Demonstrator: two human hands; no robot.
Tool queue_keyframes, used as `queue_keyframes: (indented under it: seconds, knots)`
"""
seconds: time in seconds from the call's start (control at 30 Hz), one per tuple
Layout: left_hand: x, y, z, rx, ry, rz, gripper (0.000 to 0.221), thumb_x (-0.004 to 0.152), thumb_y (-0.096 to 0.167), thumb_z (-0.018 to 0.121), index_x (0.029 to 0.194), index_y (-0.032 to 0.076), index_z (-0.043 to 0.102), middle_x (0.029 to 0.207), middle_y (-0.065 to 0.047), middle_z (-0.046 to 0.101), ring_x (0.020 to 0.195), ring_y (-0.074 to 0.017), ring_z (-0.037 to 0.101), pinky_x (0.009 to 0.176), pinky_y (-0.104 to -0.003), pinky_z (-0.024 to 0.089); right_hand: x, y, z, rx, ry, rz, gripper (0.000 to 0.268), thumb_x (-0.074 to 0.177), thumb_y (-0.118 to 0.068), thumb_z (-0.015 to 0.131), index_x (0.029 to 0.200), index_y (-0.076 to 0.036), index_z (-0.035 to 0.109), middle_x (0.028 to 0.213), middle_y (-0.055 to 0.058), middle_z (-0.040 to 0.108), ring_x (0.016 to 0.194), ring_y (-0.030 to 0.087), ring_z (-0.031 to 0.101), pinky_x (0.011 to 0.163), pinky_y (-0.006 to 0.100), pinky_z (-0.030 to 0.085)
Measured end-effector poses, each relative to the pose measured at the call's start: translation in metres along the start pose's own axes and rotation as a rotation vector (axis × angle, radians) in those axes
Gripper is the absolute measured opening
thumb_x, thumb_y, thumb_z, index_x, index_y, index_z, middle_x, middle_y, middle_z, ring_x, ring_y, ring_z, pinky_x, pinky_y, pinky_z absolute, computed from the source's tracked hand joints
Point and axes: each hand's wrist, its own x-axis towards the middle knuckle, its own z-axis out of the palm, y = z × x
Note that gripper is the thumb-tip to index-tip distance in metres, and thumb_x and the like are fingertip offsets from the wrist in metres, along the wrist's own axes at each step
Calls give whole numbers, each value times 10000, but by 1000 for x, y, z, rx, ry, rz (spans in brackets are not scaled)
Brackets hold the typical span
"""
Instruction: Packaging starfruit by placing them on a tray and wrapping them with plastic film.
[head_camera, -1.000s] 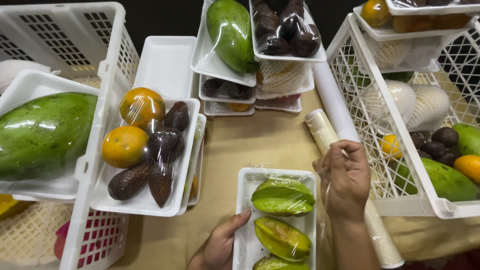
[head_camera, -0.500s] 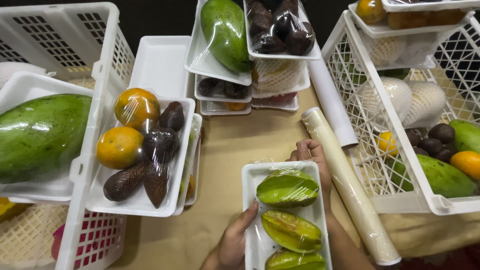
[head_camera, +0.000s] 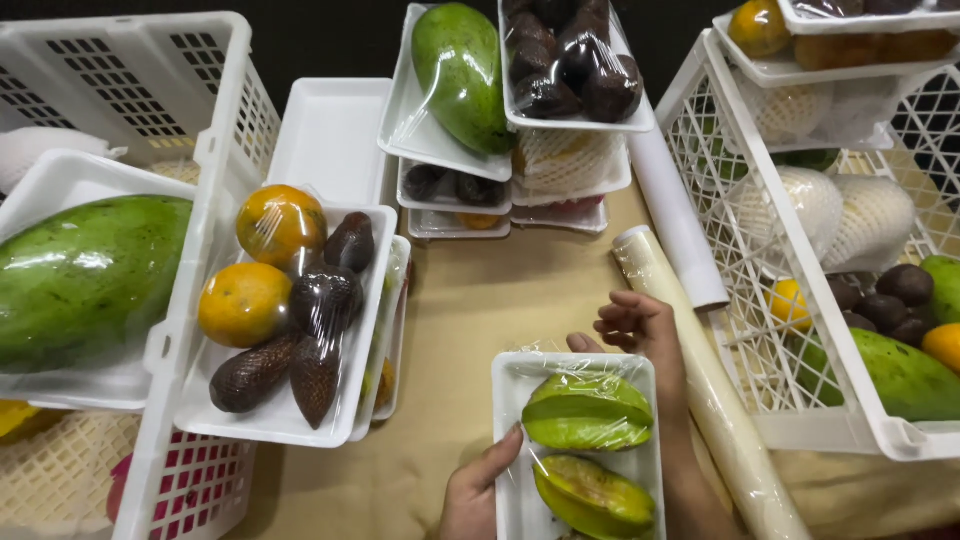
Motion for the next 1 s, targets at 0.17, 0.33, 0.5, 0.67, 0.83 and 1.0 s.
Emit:
queue_keyframes:
  seconds: [0.17,0.33,0.5,0.67,0.83,1.0]
  knots:
    - [7,12,-16,16,56,13,652,951,288,421,1524,-19,476,1503,-284,506,1400,-464,448,1248,-552,296,-7,-13,-6,-681,-53,-552,809,687,-111,940,1365,-52,502,1197,111,609,997,166,642,906,284,518]
    - [11,28,-27,185,54,152,519,939,204,486,1384,-45,582,1317,-292,642,1223,-480,603,1107,-578,461,-15,-36,-19,-642,9,-325,377,921,-74,704,1284,-65,600,1163,91,644,1016,182,634,950,275,537]
    - [9,33,-21,212,21,120,536,941,216,474,1404,-34,574,1316,-285,643,1223,-473,603,1110,-577,458,-26,-79,-22,-728,8,-406,223,987,-60,620,1208,-32,630,1130,107,683,1037,176,653,972,277,505]
    - [9,38,-21,240,-75,124,551,933,215,481,1410,-50,554,1324,-299,637,1225,-480,607,1102,-577,471,-22,-90,-33,-542,71,-412,271,1121,-140,429,1280,34,564,1062,183,673,920,244,677,898,326,583]
    - [-1,40,-6,234,-24,203,524,939,202,465,1378,-63,573,1316,-310,641,1228,-491,604,1094,-587,469,-29,-61,-39,-233,-291,-8,524,885,-151,671,1360,54,588,998,176,685,893,247,680,824,375,601]
    - [-8,41,16,161,149,223,570,940,222,435,1422,-61,549,1370,-317,596,1286,-496,547,1143,-583,408,-17,-23,-42,-99,-166,-97,246,867,6,730,1098,78,689,936,174,727,827,214,689,814,298,576]
